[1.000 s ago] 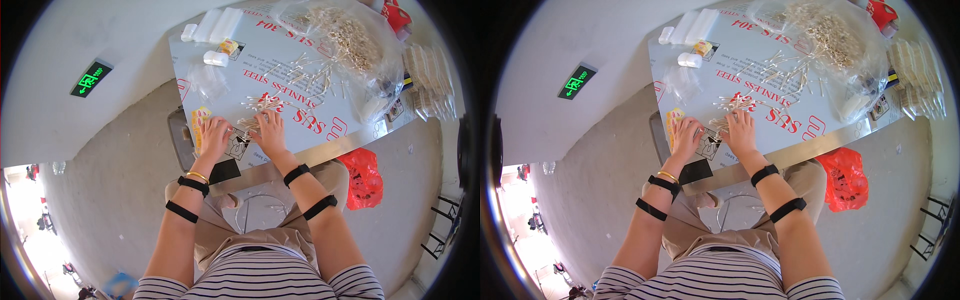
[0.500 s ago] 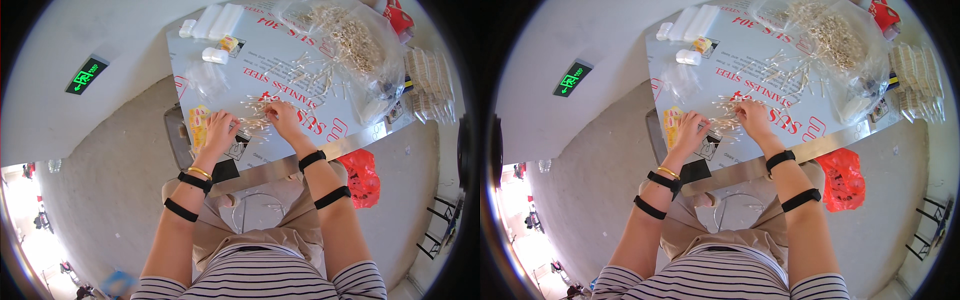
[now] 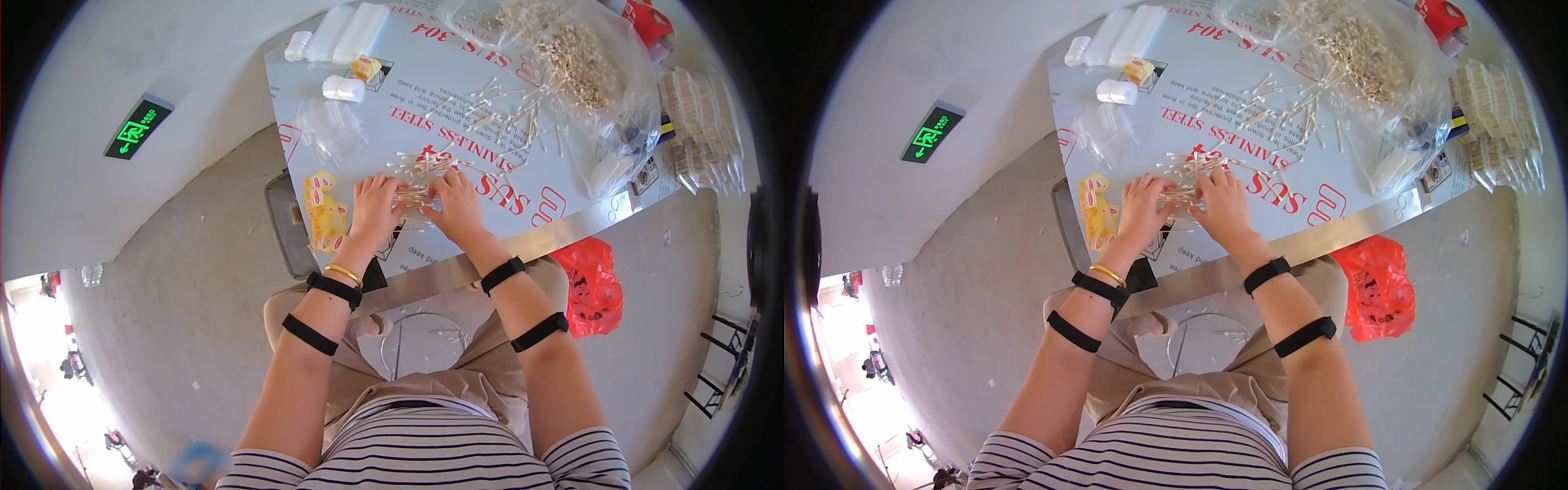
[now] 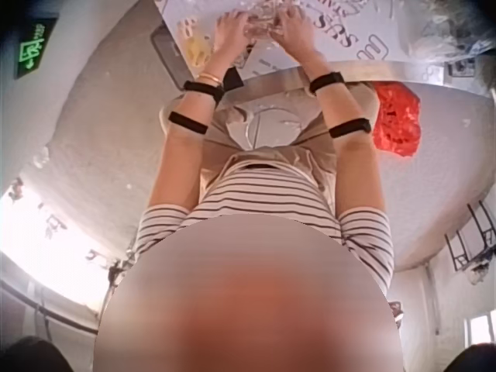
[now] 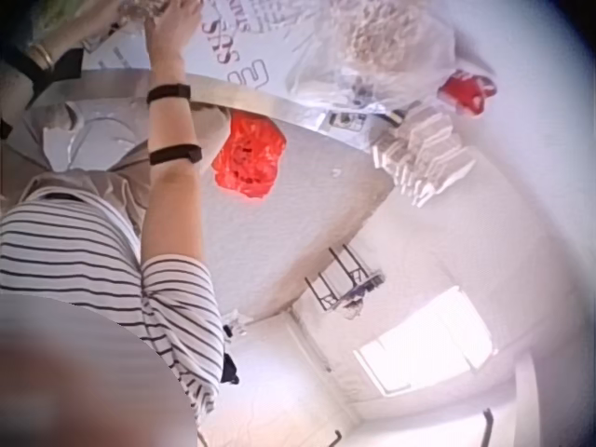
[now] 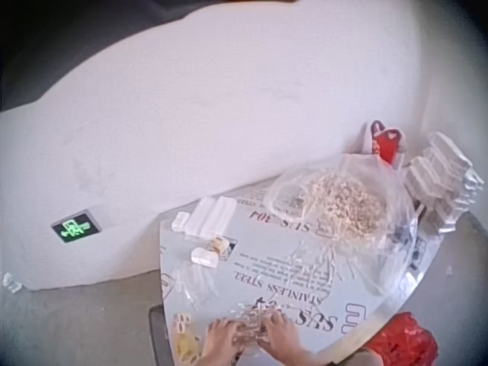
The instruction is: The person gathers cotton swabs into a pile, aligns them into a neat row, and picks up a small plastic bag. They then slide the row of cotton swabs into the bag and set the packaged item down on the table.
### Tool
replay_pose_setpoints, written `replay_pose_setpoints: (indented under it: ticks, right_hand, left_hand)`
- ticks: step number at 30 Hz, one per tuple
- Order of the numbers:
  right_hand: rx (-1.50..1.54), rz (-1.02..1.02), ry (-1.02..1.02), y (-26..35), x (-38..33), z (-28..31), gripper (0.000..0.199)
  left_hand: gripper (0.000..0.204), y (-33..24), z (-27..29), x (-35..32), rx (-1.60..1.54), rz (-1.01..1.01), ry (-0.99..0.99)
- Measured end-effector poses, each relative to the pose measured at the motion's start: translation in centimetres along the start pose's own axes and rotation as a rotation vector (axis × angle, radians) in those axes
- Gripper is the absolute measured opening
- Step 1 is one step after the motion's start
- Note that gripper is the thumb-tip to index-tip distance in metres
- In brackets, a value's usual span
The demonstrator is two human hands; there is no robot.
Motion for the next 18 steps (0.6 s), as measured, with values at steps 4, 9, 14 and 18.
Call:
replay_pose_setpoints:
  ticks: [4,9,14,18]
  right_hand:
    - [-0.036,-0.031,-0.035,-0.2,-0.6,-0.7,0.023]
    - [-0.082,0.005,-0.115,-0.4,-0.9,-1.4,0.017]
    - [-0.140,0.008,-0.156,-0.6,0.1,-0.3,0.009]
    - [-0.168,0.110,-0.079,-1.3,2.3,1.6,0.009]
  left_hand:
    - [0.023,0.6,0.0,0.4,-0.007,-0.014,0.002]
    - [0.014,1.0,0.1,0.9,0.037,-0.052,0.024]
    - [0.010,1.7,0.2,1.1,0.017,-0.051,0.025]
    - [0.010,2.5,0.2,1.0,-0.031,0.012,0.041]
Point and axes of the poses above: each hand's wrist, its own x-axis towards the middle knuckle, its own z-axis out of the back of the hand, y = z × x, the point moved 5 cm from there along x, towards the middle knuckle, and after that the axes turned 13 degrees about x, right-handed, at the moved point
